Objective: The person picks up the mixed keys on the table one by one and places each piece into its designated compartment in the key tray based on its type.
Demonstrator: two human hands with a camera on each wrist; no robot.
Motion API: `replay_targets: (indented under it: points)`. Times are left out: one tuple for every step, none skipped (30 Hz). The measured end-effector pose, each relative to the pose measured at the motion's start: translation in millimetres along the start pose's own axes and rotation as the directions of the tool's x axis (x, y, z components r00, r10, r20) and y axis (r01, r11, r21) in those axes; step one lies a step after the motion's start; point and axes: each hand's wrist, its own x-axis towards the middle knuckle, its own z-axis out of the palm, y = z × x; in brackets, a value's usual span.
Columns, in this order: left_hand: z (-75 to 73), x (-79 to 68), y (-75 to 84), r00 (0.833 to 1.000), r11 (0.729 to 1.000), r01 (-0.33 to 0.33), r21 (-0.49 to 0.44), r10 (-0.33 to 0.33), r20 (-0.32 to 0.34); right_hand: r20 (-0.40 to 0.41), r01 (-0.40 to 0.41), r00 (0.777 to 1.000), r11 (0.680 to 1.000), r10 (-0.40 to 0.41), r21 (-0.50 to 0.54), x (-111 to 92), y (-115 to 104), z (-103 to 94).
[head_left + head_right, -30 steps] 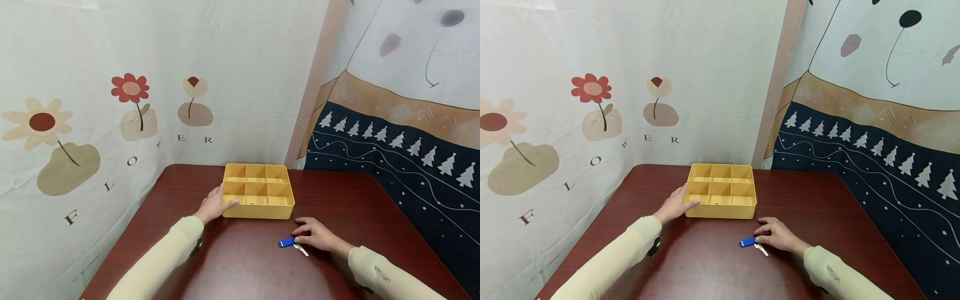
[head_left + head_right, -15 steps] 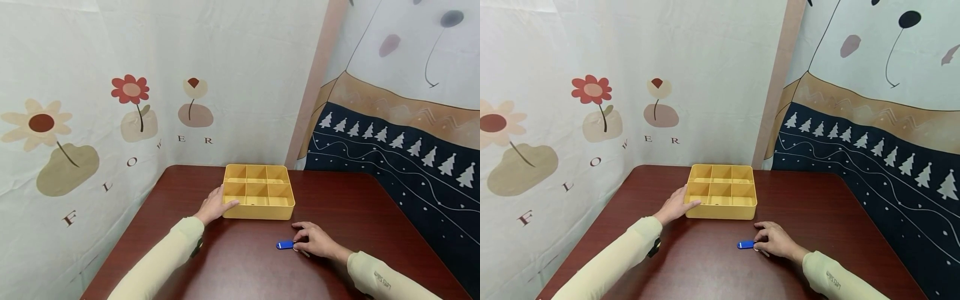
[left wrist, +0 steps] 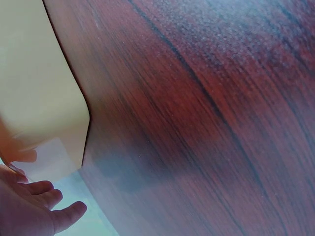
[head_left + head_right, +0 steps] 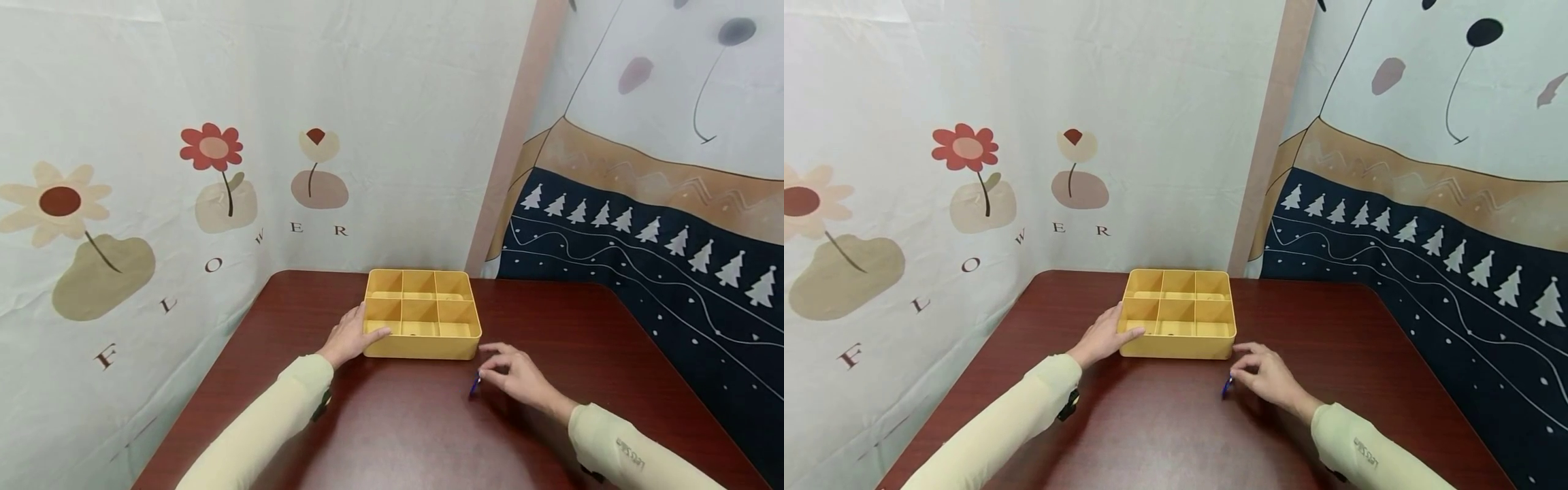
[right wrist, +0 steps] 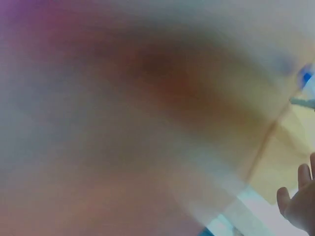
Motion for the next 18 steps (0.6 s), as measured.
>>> replay_targets:
  points:
    - [-0.2,0.2,-0.2,1.0,1.0,-0.002,-0.001,0.002,-0.001,-0.031,-0.023,0.999,1.0,0.024,0.02,6,-4,-3.1]
    - [-0.5,0.3,-0.5,1.0,1.0,-0.003,-0.001,0.003,-0.002,-0.062,-0.048,0.997,0.998,0.05,0.038,12,-8,-6.1]
    - [-0.8,0.5,-0.7,1.0,1.0,-0.005,-0.002,0.005,-0.003,-0.087,-0.067,0.994,0.996,0.072,0.057,19,-12,-8.9]
    - [-1.0,0.7,-0.9,1.0,1.0,-0.006,-0.003,0.006,-0.004,-0.111,-0.088,0.989,0.994,0.096,0.071,26,-15,-11.6]
    - [-1.3,0.8,-1.1,1.0,1.0,-0.009,-0.004,0.009,-0.004,-0.132,-0.108,0.984,0.991,0.118,0.082,33,-18,-13.7]
    - [-1.5,0.9,-1.4,1.0,1.0,-0.01,-0.004,0.01,-0.005,-0.15,-0.126,0.979,0.988,0.139,0.089,40,-20,-15.3]
    - [-1.7,0.9,-1.6,1.0,1.0,-0.012,-0.003,0.011,-0.006,-0.164,-0.144,0.974,0.986,0.157,0.089,47,-22,-16.5]
    - [-1.8,0.8,-1.6,1.0,1.0,-0.012,-0.001,0.012,-0.006,-0.177,-0.158,0.969,0.983,0.172,0.094,54,-24,-17.2]
    - [-1.7,0.8,-1.7,1.0,1.0,-0.012,-0.001,0.012,-0.007,-0.187,-0.172,0.964,0.98,0.188,0.099,61,-24,-17.2]
    - [-1.5,0.7,-1.6,1.0,1.0,-0.011,0.0,0.011,-0.007,-0.194,-0.191,0.959,0.976,0.208,0.1,67,-25,-16.8]
    - [-1.3,0.5,-1.4,1.0,1.0,-0.009,-0.001,0.009,-0.006,-0.201,-0.204,0.954,0.974,0.221,0.101,72,-25,-15.7]
    - [-0.8,0.4,-1.2,1.0,1.0,-0.007,-0.002,0.007,-0.006,-0.203,-0.214,0.951,0.971,0.231,0.102,76,-24,-14.2]
    - [-0.3,0.3,-0.9,1.0,1.0,-0.005,-0.003,0.005,-0.005,-0.2,-0.222,0.951,0.971,0.236,0.092,80,-23,-12.6]
    - [0.2,0.2,-0.5,1.0,1.0,-0.003,-0.004,0.003,-0.004,-0.194,-0.229,0.951,0.97,0.241,0.083,83,-22,-10.8]
    - [0.7,0.2,-0.3,1.0,1.0,-0.005,-0.005,0.005,-0.006,-0.187,-0.239,0.951,0.969,0.248,0.07,86,-20,-9.0]
    - [1.0,0.1,0.3,1.0,1.0,-0.004,-0.005,0.004,-0.004,-0.182,-0.243,0.951,0.968,0.249,0.057,88,-19,-7.3]
    - [1.1,0.3,0.8,1.0,1.0,-0.006,-0.006,0.006,-0.003,-0.179,-0.247,0.951,0.968,0.25,0.043,89,-18,-6.0]
    - [1.2,0.5,1.3,1.0,1.0,-0.008,-0.004,0.008,-0.004,-0.176,-0.252,0.951,0.967,0.253,0.028,90,-16,-5.1]
